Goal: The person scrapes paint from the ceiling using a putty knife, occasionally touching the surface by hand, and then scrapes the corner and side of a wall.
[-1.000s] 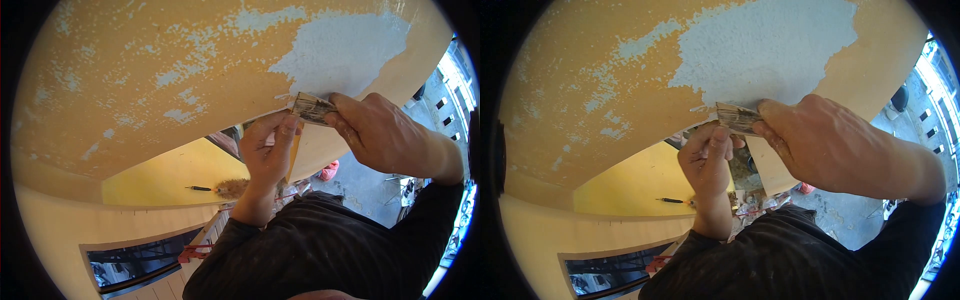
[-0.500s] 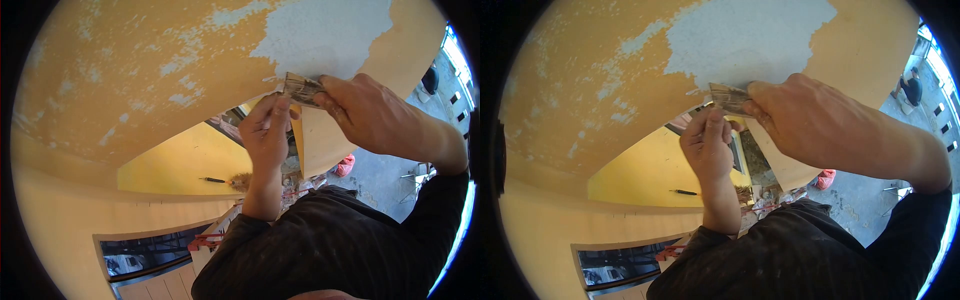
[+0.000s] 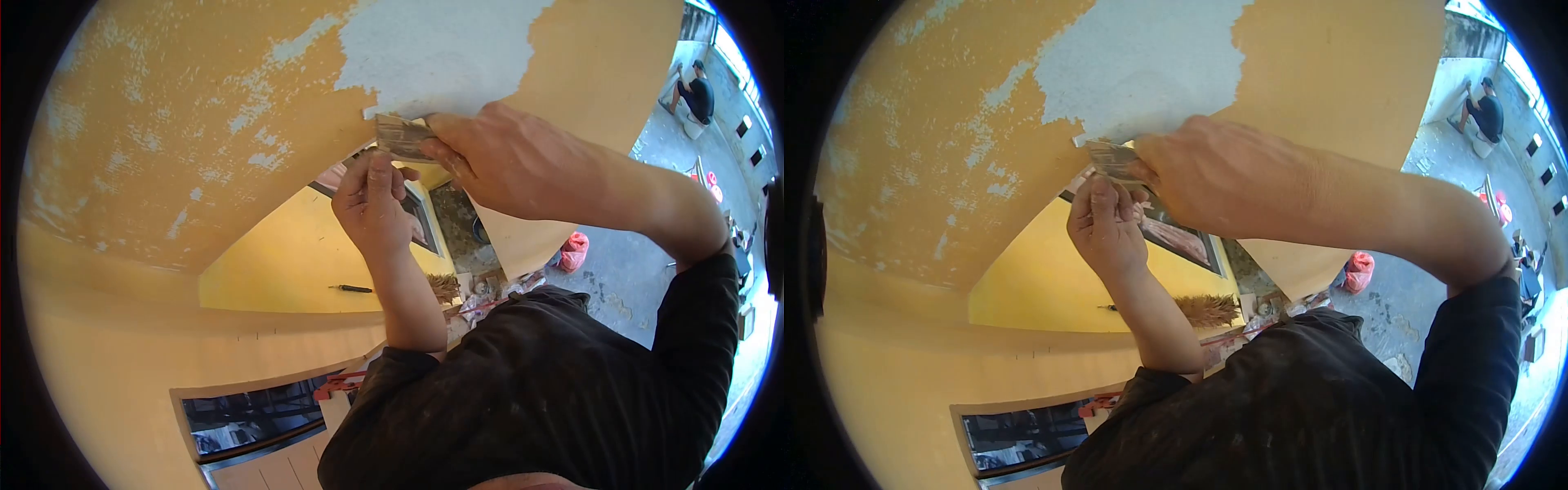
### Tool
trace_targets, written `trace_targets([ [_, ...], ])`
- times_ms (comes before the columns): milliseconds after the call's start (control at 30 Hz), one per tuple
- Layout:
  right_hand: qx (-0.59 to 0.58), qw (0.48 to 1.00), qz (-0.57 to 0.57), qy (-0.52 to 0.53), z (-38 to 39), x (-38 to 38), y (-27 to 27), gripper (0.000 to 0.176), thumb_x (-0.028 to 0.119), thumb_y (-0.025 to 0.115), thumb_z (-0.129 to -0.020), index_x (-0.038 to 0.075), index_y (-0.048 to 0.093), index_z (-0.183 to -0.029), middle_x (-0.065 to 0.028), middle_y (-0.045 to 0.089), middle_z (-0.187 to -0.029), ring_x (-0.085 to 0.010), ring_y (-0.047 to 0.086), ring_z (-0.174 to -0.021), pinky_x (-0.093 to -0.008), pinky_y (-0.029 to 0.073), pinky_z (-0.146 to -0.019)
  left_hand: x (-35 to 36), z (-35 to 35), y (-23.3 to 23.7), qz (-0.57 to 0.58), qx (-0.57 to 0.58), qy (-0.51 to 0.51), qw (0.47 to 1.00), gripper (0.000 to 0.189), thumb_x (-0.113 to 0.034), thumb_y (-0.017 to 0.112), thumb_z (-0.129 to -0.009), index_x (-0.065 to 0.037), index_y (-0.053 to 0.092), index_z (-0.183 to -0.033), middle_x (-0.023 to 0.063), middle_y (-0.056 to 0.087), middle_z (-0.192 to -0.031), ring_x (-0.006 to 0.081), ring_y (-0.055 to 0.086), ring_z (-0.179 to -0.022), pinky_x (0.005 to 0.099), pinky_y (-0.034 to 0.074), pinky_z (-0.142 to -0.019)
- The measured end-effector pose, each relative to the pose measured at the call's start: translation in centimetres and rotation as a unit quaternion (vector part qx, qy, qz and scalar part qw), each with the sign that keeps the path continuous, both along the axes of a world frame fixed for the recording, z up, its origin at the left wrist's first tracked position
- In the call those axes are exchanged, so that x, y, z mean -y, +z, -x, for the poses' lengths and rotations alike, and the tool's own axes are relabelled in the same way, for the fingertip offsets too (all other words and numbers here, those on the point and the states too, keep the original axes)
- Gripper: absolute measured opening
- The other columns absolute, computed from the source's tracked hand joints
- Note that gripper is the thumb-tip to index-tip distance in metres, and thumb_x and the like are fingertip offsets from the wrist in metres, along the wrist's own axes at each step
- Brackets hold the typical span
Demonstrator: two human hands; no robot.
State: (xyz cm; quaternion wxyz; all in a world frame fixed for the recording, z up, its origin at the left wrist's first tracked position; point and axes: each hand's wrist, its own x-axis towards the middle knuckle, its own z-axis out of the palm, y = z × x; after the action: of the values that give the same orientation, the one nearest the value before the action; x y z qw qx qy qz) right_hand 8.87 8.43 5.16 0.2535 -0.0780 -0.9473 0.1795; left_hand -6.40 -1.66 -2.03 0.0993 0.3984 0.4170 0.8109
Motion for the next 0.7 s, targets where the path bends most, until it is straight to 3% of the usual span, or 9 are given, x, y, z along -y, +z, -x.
trace_targets([
  [100,-0.125,0.991,-0.03,0.03,-0.9,0.1,-2.6,0.018,0.018,0.054,-0.087,0.002,0.057,-0.079,-0.0149,0.057,-0.064,-0.0334,0.058,-0.062,-0.0412,0.047,-0.058,0.9,-0.2,-0.8,0.051,-0.035,-0.039,0.997,0.015,-0.009,0.061,-0.087,0.006,0.063,-0.091,0.0032,0.055,-0.067,0.0079,0.048,-0.055,0.0249,0.05,-0.059],
  [200,-0.045,0.998,0.038,-0.018,-2.7,0.3,-4.2,0.022,0.022,0.052,-0.089,0.002,0.057,-0.08,-0.0163,0.058,-0.066,-0.035,0.058,-0.064,-0.0431,0.046,-0.061,1.8,0.1,-1.7,0.111,-0.076,-0.084,0.987,0.015,-0.009,0.064,-0.086,0.005,0.063,-0.093,0.0035,0.057,-0.072,0.0086,0.053,-0.063,0.0258,0.051,-0.062],
  [333,0.076,0.962,0.26,-0.022,-4.0,0.1,-7.3,0.028,0.027,0.047,-0.093,0.002,0.056,-0.085,-0.0151,0.056,-0.064,-0.0306,0.056,-0.059,-0.0398,0.043,-0.058,2.9,1.6,-3.4,0.278,-0.143,-0.077,0.947,0.02,-0.014,0.066,-0.084,0.003,0.064,-0.094,0.0062,0.061,-0.078,0.012,0.058,-0.075,0.0274,0.048,-0.067],
  [433,0.124,0.88,0.449,-0.087,-4.7,0.4,-12.7,0.034,0.031,0.044,-0.094,0.0,0.058,-0.087,-0.0123,0.056,-0.062,-0.0246,0.056,-0.06,-0.0367,0.043,-0.059,3.9,2.7,-5.7,0.52,-0.291,0.107,0.796,0.03,-0.026,0.069,-0.08,0.001,0.064,-0.092,0.0149,0.062,-0.08,0.0264,0.06,-0.077,0.0331,0.048,-0.071],
  [467,0.13,0.869,0.464,-0.111,-5.1,1.0,-14.0,0.037,0.032,0.042,-0.095,-0.001,0.058,-0.089,-0.0094,0.054,-0.062,-0.0196,0.055,-0.062,-0.0345,0.043,-0.061,4.2,2.8,-6.7,0.518,-0.284,0.113,0.799,0.03,-0.026,0.069,-0.08,0.001,0.064,-0.092,0.0149,0.062,-0.08,0.0264,0.06,-0.077,0.0331,0.048,-0.071],
  [533,0.146,0.856,0.479,-0.127,-6.0,1.8,-17.2,0.038,0.032,0.042,-0.095,-0.001,0.057,-0.087,-0.0095,0.054,-0.063,-0.018,0.054,-0.063,-0.0329,0.043,-0.061,5.0,2.5,-8.8,0.633,-0.31,0.094,0.703,0.03,-0.027,0.067,-0.081,0.001,0.064,-0.091,0.0148,0.063,-0.082,0.0277,0.061,-0.079,0.0343,0.048,-0.07],
  [600,0.154,0.846,0.497,-0.113,-6.9,2.1,-19.7,0.035,0.03,0.043,-0.095,-0.001,0.059,-0.093,-0.0086,0.054,-0.063,-0.0163,0.053,-0.063,-0.0319,0.043,-0.061,5.1,1.4,-10.0,0.628,-0.283,0.064,0.722,0.032,-0.029,0.066,-0.082,0.001,0.063,-0.093,0.016,0.063,-0.084,0.0285,0.062,-0.079,0.0354,0.049,-0.07],
  [667,0.167,0.831,0.52,-0.104,-7.7,2.4,-19.5,0.034,0.029,0.044,-0.095,-0.001,0.061,-0.098,-0.0077,0.054,-0.064,-0.0146,0.052,-0.063,-0.0308,0.042,-0.061,4.8,-0.9,-9.0,0.574,-0.215,-0.019,0.79,0.032,-0.028,0.067,-0.082,0.001,0.063,-0.097,0.0164,0.064,-0.087,0.0273,0.063,-0.077,0.0339,0.049,-0.071],
  [700,0.125,0.848,0.505,-0.103,-7.8,2.7,-18.8,0.032,0.026,0.046,-0.094,0.0,0.06,-0.106,-0.0069,0.054,-0.065,-0.0135,0.051,-0.064,-0.0297,0.042,-0.061,4.8,-1.4,-9.7,0.521,-0.227,-0.033,0.822,0.033,-0.028,0.061,-0.088,-0.001,0.06,-0.107,0.0108,0.064,-0.091,0.0215,0.063,-0.08,0.0311,0.05,-0.075],
])
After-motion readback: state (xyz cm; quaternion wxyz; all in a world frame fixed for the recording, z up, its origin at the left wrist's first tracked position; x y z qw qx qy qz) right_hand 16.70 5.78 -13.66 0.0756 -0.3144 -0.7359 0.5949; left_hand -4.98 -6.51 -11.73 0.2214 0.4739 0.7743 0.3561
